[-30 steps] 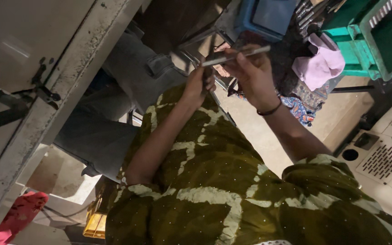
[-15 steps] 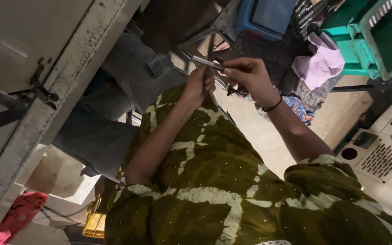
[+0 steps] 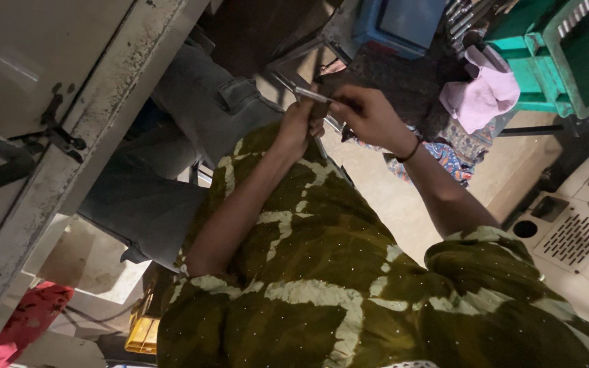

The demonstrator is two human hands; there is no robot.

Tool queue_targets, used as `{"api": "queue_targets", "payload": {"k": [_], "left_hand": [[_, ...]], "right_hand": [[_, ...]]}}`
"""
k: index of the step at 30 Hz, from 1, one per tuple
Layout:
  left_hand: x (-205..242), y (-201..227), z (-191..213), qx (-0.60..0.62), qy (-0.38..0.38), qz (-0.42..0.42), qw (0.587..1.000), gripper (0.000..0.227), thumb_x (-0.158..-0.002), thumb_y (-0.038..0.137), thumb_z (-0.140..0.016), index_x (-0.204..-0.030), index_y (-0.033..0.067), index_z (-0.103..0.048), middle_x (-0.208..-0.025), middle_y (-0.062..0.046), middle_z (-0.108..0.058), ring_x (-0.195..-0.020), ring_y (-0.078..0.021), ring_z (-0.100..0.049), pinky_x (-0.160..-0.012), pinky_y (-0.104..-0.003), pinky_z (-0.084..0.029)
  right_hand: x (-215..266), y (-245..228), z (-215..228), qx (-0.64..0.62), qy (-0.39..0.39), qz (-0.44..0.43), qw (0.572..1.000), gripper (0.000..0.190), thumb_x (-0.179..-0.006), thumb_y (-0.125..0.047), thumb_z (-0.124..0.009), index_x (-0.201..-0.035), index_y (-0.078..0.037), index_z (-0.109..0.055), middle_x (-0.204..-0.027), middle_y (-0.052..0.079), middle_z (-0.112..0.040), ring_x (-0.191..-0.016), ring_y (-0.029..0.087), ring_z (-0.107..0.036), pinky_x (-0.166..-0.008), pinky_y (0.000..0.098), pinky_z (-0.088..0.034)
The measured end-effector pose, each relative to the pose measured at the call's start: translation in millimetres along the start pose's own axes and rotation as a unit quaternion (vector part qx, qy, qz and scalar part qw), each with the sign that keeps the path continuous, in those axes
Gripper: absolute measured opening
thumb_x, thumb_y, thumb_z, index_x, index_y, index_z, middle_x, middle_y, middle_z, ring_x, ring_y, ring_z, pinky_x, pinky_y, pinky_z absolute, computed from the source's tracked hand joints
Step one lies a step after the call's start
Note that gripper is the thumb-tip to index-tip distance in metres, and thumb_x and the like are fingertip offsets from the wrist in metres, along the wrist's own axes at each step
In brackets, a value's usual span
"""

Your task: The person uses a bench grinder to polish small cylindrical metal parts, then wipes them with a cloth. They open a machine door to retrieve additional parts and continue the polishing and wiping cycle.

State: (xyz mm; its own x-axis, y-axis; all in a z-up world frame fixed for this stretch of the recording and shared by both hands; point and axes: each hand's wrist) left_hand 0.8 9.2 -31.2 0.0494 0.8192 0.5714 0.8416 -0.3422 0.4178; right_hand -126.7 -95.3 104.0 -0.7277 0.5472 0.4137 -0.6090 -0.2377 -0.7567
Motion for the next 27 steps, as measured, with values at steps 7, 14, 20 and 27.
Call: {"api": "queue_targets", "payload": {"k": [7,14,20,27], "left_hand": [[-8,-12,8,0.021,0.013,-0.001,1.0,0.043,-0.106,0.048,-0.055,-0.082,0.0122,-0.054,-0.059,0.006,-0.039,-0.05,-0.009,-0.038,-0.051,-0.029,-0.037],[-14,-21,13,0.071,-0.007,-0.021,0.997,0.034,-0.105,0.041,-0.055,-0.088,0.0123,-0.056,-0.063,0.006,-0.042,-0.051,-0.0093,-0.037,-0.05,-0.029,-0.034],[-9,-15,8,0.024,-0.019,-0.032,0.999,0.042,-0.106,0.046,-0.055,-0.082,0.0119,-0.055,-0.06,0.005,-0.043,-0.049,-0.0098,-0.039,-0.048,-0.029,-0.035],[5,4,-3,-0.009,-0.003,-0.035,0.999,0.042,-0.103,0.047,-0.057,-0.087,0.0085,-0.061,-0.06,0.002,-0.049,-0.048,-0.0107,-0.041,-0.047,-0.028,-0.036]], "right_hand": [[-1,0,-8,-0.067,-0.003,-0.013,0.998,0.02,-0.106,-0.016,-0.06,-0.107,0.003,-0.067,-0.073,0.005,-0.057,-0.066,0.01,-0.049,-0.057,0.03,-0.044],[-9,11,-3,0.029,-0.003,0.065,0.997,0.026,-0.105,-0.022,-0.06,-0.103,0.003,-0.067,-0.071,0.003,-0.057,-0.062,0.01,-0.052,-0.058,0.0299,-0.045],[-9,22,-5,-0.213,-0.043,-0.059,0.974,0.044,-0.113,-0.038,-0.047,-0.103,-0.002,-0.07,-0.071,-0.004,-0.056,-0.062,0.005,-0.048,-0.054,0.025,-0.038],[-11,20,-9,-0.084,-0.052,-0.051,0.994,0.038,-0.094,-0.036,-0.072,-0.09,0.001,-0.066,-0.065,0.001,-0.061,-0.053,0.008,-0.059,-0.047,0.0271,-0.048]]}}
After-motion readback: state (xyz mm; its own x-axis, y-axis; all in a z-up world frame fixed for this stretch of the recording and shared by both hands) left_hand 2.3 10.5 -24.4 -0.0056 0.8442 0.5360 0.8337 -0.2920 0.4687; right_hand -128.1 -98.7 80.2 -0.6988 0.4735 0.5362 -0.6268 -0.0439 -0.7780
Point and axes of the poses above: each hand's wrist, its own x-axis away from the middle knuckle, its own z-axis out of the back of the hand, y = z × x
